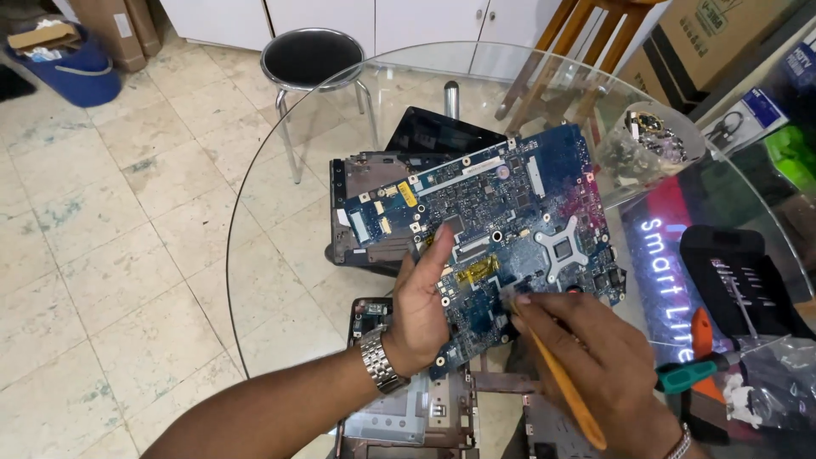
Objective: The person cleans a disassembled laptop motherboard using a small brush and a screwdriver. They brush away dust and debris from various components on the circuit board, then use the screwdriver to scrape specific areas.
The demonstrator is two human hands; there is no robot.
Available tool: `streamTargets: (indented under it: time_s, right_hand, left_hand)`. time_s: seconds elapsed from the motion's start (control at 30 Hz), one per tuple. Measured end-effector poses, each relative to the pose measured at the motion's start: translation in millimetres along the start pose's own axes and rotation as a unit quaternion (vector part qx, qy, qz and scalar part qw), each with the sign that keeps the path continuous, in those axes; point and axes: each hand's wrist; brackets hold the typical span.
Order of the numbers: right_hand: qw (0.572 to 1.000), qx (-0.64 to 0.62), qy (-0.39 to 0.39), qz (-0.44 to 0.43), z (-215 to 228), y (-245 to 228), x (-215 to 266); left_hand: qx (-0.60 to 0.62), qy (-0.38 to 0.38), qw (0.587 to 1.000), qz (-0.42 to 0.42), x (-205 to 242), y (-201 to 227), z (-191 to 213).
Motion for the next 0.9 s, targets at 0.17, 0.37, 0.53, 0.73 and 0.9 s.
streamTargets:
  time_s: [0.17,0.37,0.53,0.73,0.9]
  right_hand:
    - [0.983,-0.166,-0.072,-0.009,15,-29,-14]
    - [0.987,-0.105,-0.082,0.085,1,-27,9]
    - [0.977,-0.207,-0.056,-0.009,5,-28,-2]
    - [0.973,-0.129,-0.115,0.151,1,-28,4]
    - [0.977,-0.211,-0.034,0.023,4,-31,-12]
  left_hand:
    - [0.042,0.01,0.999,-0.031,-2,-16,-5]
    - [0.015,0.024,0.998,-0.06,4,-25,-6]
    - [0.004,0.015,0.997,-0.074,8,-25,-2]
    - [-0.075,0.027,0.994,-0.076,10,-29,-5]
    - [-0.07,0.034,0.996,-0.049,12,-24,-5]
Point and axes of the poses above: each hand's wrist, its own x-axis away from the middle knuckle, its own z-axis out of the back of the hand, y = z × x, and after that the axes turned 8 degrees about z, right-handed
